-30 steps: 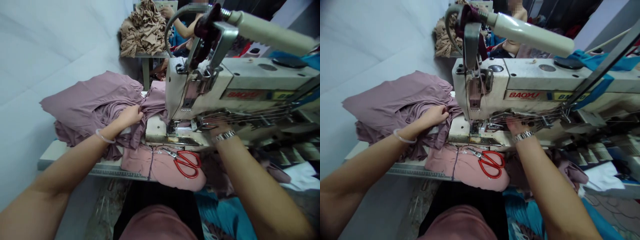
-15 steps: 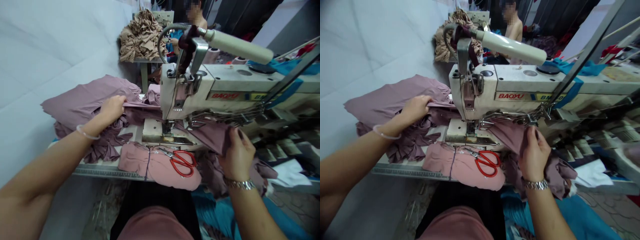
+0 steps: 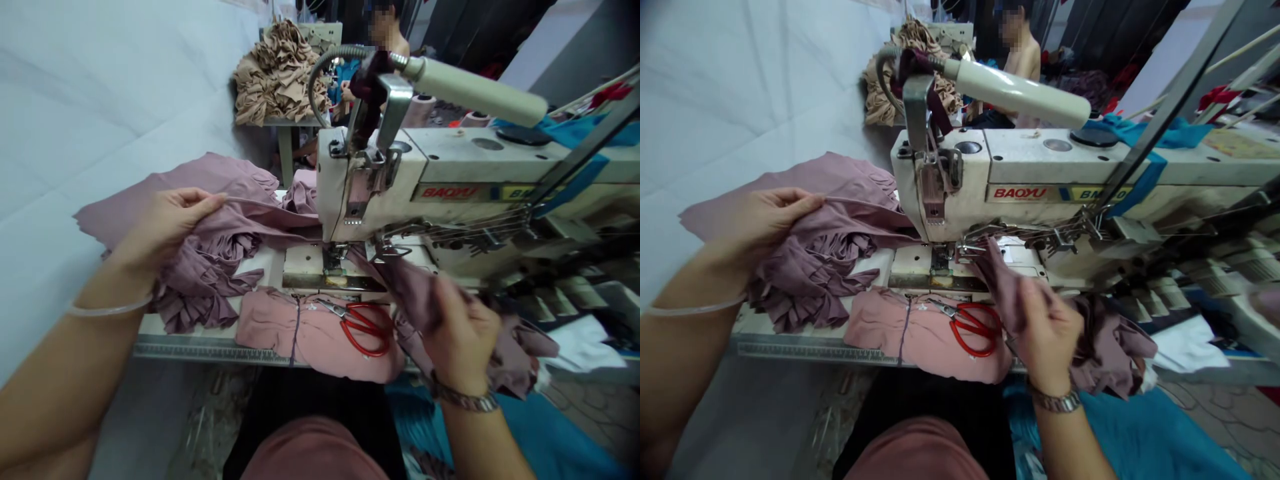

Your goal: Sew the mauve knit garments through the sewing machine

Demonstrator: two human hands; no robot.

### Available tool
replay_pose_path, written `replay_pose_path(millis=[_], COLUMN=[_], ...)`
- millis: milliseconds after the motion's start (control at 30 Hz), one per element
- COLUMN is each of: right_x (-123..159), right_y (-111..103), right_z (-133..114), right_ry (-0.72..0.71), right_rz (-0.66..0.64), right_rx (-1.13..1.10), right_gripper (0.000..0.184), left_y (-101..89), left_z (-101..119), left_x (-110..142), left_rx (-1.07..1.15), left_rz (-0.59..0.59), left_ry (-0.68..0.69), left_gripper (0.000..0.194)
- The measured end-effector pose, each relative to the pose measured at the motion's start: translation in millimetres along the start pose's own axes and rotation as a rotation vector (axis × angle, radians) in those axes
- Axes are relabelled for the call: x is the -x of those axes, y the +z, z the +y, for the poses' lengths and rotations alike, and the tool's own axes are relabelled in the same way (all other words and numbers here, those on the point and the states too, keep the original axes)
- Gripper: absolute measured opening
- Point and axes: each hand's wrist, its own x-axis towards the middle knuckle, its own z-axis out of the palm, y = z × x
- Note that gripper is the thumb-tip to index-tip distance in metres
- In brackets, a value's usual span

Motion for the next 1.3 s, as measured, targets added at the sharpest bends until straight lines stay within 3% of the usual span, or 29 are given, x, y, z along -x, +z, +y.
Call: replay_pose_path(millis=[33, 100, 133, 167, 200, 267, 367, 467, 567, 767, 867, 1033, 1300], right_x=[2.6, 2.9, 0.6, -3.0, -7.4, -16.8, -25.9, -24.9, -16.2, 2.6, 5.5, 10.6, 24.8], right_y=[8.1, 22.7, 27.8, 30.6, 31.0, 25.8, 13.9, 12.3, 20.7, 33.3, 36.3, 43.0, 52.2], right_z=[-1.5, -1.8, -0.5, 1.7, 4.4, 10.3, 16.2, 15.9, 10.9, 0.3, 0.2, 2.9, 1.8], right_ry=[-0.089, -0.416, -0.598, -0.756, -0.867, -0.993, -1.1, -1.195, -1.212, -1.07, -1.012, -0.75, -0.829], right_rz=[-0.168, -0.539, -0.68, -0.758, -0.763, -0.708, -0.664, -0.651, -0.657, -0.585, -0.548, -0.513, -0.47], right_rx=[0.052, 0.277, 0.432, 0.594, 0.742, 0.971, 1.084, 1.007, 0.934, 0.946, 0.857, 0.624, 0.728], right_gripper=[0.027, 0.035, 0.044, 0.053, 0.059, 0.06, 0.054, 0.045, 0.04, 0.044, 0.037, 0.034, 0.036], left_y=[11.4, 43.8, 62.3, 80.4, 96.7, 120.2, 132.4, 132.6, 134.4, 139.3, 139.9, 144.9, 156.0], left_z=[2.4, 3.7, 2.0, -1.4, -6.3, -18.3, -32.3, -34.2, -28.1, -18.1, -17.8, -21.5, -24.4], left_x=[5.4, 18.9, 26.2, 33.2, 39.5, 49.7, 60.0, 68.5, 76.7, 88.5, 92.0, 94.3, 97.0], left_rx=[0.037, 0.01, -0.034, -0.111, -0.237, -0.515, -0.754, -0.771, -0.793, -0.908, -0.882, -0.901, -0.878], left_rz=[-0.074, -0.393, -0.562, -0.654, -0.617, -0.455, -0.222, -0.154, -0.181, -0.19, -0.176, -0.172, -0.148], left_ry=[0.048, 0.223, 0.395, 0.6, 0.773, 0.979, 1.109, 1.159, 1.095, 0.901, 0.911, 0.929, 0.911], left_gripper=[0.033, 0.032, 0.034, 0.043, 0.05, 0.042, 0.033, 0.027, 0.029, 0.04, 0.038, 0.042, 0.037])
